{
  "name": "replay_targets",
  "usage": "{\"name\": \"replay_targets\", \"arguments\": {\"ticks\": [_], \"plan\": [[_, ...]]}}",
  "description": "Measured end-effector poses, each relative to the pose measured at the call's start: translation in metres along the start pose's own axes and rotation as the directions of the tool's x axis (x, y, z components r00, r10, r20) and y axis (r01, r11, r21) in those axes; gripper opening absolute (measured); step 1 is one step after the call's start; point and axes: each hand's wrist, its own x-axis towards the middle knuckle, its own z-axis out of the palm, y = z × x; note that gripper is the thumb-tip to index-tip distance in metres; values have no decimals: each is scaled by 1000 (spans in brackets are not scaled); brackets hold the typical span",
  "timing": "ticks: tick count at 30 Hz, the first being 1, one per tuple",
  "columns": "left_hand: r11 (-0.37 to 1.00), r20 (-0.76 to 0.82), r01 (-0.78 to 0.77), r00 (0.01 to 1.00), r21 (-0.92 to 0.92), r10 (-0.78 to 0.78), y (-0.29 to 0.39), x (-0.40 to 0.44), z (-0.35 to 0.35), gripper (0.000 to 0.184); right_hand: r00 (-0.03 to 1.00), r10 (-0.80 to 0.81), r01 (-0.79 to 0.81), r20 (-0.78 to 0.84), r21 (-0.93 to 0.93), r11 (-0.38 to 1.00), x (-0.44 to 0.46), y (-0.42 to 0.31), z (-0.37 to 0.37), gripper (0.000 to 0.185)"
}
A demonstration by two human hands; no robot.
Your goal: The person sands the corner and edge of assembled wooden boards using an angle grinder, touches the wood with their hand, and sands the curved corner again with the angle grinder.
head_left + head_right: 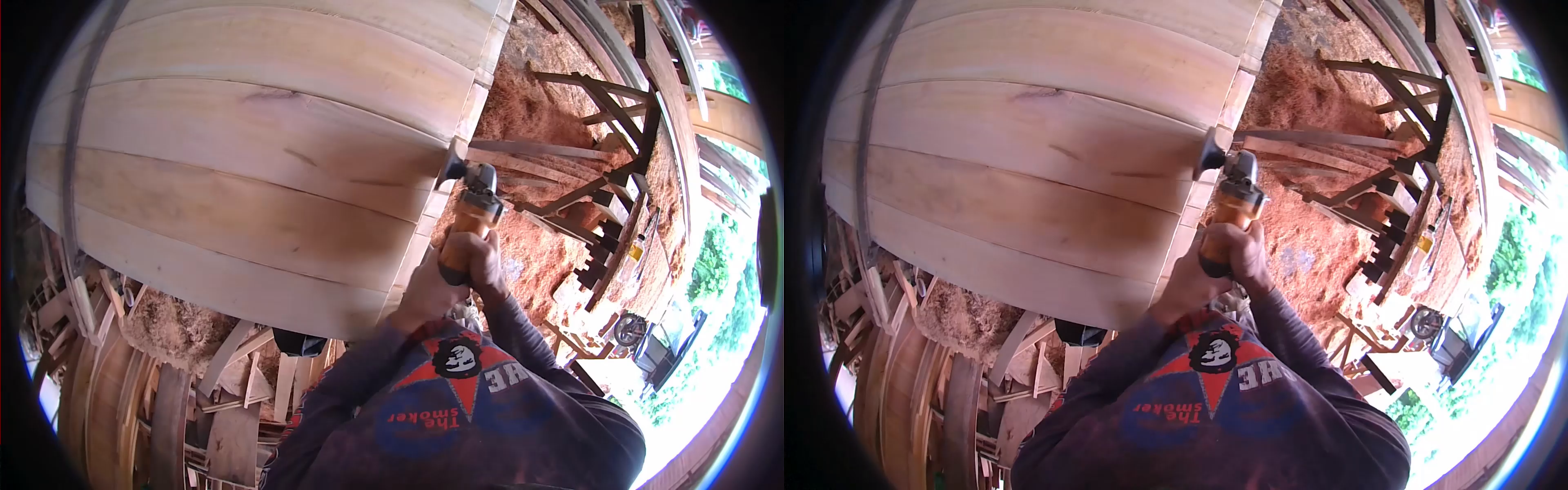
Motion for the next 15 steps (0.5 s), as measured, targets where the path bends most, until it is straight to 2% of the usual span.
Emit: {"name": "replay_targets", "arguments": {"ticks": [1,2,3,5,6,7,8,9,10,11,13,14,15], "plan": [[996,53,-3,999,-88,8,-5,1,-6,72,999,-12,9,-42,-64,998,-5,-3,9,32],[971,103,-84,989,-224,110,-22,7,-9,69,999,-44,38,-25,-180,983,-11,-14,18,35],[971,112,-85,987,-222,112,-22,5,-13,69,994,-98,87,-45,-201,976,-14,-11,26,34],[939,178,-48,977,-341,115,-19,1,-18,69,978,-195,176,-72,-210,962,-17,-5,34,34],[942,150,-102,976,-320,157,-15,-2,-18,70,979,-192,173,-74,-210,962,-18,-8,30,34],[941,149,-99,977,-323,154,-10,-4,-15,70,992,-112,98,-66,-189,977,-21,-15,24,35],[976,132,-37,989,-215,66,10,-8,-14,71,998,-30,20,-51,-173,985,-22,-21,16,35],[994,103,29,995,-109,-18,22,-9,-10,72,997,-74,73,-14,-54,996,-12,-11,5,37],[1000,71,-4,997,-27,6,16,-4,-1,72,998,-56,56,20,17,998,-5,-5,-10,37],[999,63,-6,998,-32,8,21,-1,5,72,998,-43,38,55,90,995,1,-5,-17,37],[988,-22,71,997,134,-68,32,5,15,72,999,-32,28,30,123,992,15,7,-29,39],[991,-45,6,999,133,0,29,7,18,71,999,-21,15,35,166,986,21,9,-31,41],[991,-47,6,999,133,0,25,10,20,71,999,-9,0,40,210,978,26,12,-34,43]]}}
